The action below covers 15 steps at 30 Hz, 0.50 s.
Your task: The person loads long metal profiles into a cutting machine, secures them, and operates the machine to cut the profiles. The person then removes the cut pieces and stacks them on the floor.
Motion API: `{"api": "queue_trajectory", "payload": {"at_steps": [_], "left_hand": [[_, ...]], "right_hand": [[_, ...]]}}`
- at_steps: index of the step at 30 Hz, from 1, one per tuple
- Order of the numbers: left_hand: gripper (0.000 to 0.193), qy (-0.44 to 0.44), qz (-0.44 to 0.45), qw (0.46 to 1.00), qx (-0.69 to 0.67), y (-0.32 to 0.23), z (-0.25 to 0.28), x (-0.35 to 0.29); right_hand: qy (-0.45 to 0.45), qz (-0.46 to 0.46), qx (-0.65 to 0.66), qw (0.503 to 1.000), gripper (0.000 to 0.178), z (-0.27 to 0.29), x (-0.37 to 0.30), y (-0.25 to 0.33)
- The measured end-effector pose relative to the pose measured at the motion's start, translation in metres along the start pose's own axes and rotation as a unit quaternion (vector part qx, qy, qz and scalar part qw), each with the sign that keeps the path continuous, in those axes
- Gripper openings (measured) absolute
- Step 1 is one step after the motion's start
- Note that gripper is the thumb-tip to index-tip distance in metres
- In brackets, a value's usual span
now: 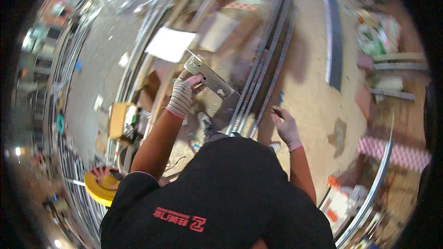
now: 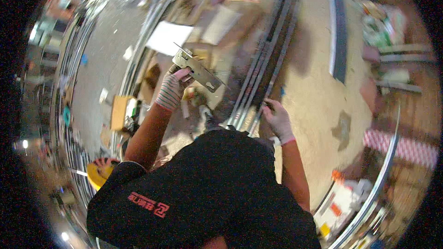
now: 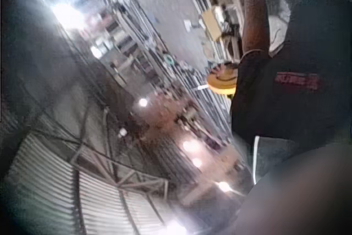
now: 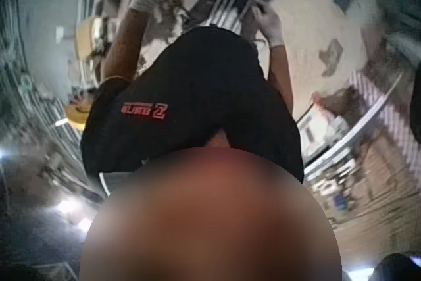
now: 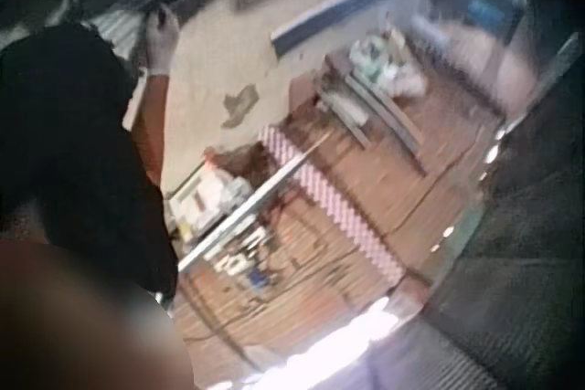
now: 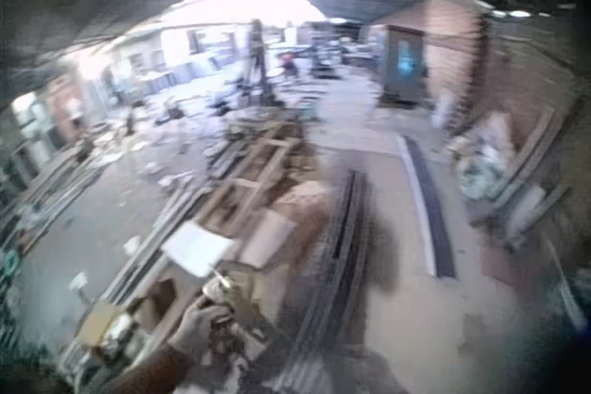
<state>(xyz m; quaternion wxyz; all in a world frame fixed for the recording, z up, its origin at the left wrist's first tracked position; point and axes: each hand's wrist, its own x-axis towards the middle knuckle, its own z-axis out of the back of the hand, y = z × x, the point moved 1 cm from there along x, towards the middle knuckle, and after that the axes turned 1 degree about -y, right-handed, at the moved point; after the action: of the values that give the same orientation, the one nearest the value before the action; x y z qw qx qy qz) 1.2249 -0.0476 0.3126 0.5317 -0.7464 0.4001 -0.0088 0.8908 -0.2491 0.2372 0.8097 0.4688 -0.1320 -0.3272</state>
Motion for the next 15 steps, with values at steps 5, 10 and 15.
{"api": "queue_trajectory", "payload": {"at_steps": [5, 10, 15], "left_hand": [[0.042, 0.135, 0.121, 0.979, 0.097, 0.139, -0.216, -0.051], [0.042, 0.320, 0.195, 0.914, 0.157, 0.239, -0.390, -0.120], [0.043, 0.437, 0.217, 0.839, 0.240, 0.313, -0.501, -0.171]], "right_hand": [[-0.173, 0.004, 0.122, 0.977, 0.031, 0.123, -0.074, -0.041], [-0.243, -0.055, 0.149, 0.957, 0.035, 0.240, -0.167, -0.090], [-0.370, -0.108, 0.219, 0.896, 0.030, 0.309, -0.250, -0.136]]}}
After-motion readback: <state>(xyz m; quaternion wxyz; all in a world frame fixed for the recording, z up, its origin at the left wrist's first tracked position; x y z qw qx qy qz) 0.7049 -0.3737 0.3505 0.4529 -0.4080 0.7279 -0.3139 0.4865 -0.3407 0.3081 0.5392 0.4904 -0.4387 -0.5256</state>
